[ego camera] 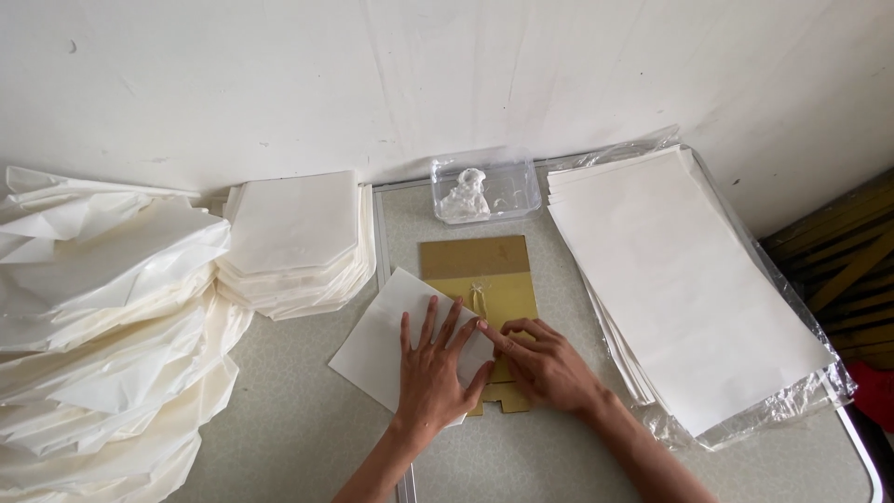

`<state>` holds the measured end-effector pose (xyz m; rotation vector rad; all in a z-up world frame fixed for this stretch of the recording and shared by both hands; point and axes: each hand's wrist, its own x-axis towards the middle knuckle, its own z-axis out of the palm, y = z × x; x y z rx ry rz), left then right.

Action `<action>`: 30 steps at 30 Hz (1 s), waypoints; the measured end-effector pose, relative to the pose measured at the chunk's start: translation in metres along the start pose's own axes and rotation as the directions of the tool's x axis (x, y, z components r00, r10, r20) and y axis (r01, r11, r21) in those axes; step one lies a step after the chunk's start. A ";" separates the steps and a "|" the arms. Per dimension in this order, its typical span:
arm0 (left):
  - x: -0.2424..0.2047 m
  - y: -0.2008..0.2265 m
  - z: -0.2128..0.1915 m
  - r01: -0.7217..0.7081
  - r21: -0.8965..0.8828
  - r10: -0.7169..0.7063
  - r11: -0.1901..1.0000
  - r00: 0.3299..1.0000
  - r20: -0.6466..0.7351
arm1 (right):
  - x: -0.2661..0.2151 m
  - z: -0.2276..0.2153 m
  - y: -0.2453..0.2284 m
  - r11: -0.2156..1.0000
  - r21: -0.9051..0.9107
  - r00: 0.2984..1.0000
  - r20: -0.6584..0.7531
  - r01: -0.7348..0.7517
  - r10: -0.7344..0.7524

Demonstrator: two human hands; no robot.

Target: The person folds a white sheet of paper in half, then folds the edges inward to form a narrow packet. They place a small white object inside the folded paper and seal it by folding the ends. The finished packet is set aside on the table.

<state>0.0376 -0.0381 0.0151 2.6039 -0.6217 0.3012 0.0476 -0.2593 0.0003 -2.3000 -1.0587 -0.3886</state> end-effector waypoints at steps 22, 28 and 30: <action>0.003 -0.015 0.003 0.031 0.017 -0.032 0.999 0.996 0.083 | -0.008 -0.009 0.009 0.983 0.174 0.998 -0.040 0.050 -0.043; 0.003 -0.018 0.008 0.038 0.060 -0.040 0.998 0.998 0.042 | 0.000 -0.007 0.007 0.980 0.200 0.998 0.047 0.018 -0.028; 0.001 -0.018 0.009 0.035 0.052 -0.039 0.998 0.997 0.069 | -0.005 0.000 0.008 0.983 0.178 0.999 0.028 -0.033 0.028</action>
